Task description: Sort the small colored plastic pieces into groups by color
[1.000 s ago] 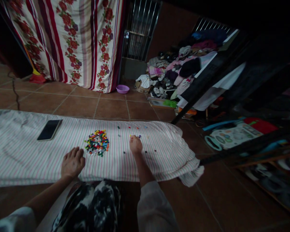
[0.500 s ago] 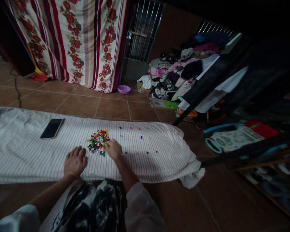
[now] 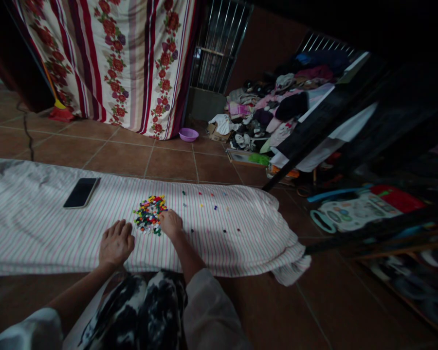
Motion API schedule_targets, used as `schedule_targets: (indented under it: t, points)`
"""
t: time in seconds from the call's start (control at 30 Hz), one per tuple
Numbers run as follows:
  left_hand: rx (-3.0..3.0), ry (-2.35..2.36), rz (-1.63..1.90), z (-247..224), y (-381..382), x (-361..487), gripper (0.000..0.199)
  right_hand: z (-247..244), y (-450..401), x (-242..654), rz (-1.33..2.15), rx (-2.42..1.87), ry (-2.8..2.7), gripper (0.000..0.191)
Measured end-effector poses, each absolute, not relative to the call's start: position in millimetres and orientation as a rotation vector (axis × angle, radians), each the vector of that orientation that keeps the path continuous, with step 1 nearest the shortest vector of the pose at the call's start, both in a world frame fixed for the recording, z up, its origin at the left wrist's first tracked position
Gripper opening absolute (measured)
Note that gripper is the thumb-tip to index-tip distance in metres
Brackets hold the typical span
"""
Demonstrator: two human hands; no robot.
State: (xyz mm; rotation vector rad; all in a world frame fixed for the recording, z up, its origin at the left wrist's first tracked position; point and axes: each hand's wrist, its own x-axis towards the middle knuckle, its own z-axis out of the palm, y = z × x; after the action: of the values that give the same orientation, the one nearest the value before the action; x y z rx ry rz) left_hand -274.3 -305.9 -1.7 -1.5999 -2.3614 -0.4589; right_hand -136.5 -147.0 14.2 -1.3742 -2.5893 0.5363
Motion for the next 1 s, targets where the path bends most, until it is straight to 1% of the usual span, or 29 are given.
schedule_targets:
  t: [0.1,0.3,0.57,1.0]
  points:
    - [-1.601,-2.358,-0.458,-1.9,-306.0,-274.3,0.036,15.7,-145.9,-138.7,0.536,-1.432,-2.596,0.029]
    - [-1.592,-2.343,-0.453,-5.6,-305.7,-275.5,0.036,24.8,-149.0,-138.8,0.609,-1.451,-2.645,0.021]
    - [-1.578,-2.336,-0.432,-4.2,-305.1,-275.1,0.035,28.9,-148.1,-140.6,0.617,-1.432,-2.701,0.028]
    - [-1.581,-2.325,-0.428,-7.3,-303.4,-276.0,0.036,27.8,-144.5,-145.6,0.644,-1.463,-2.694,0.025]
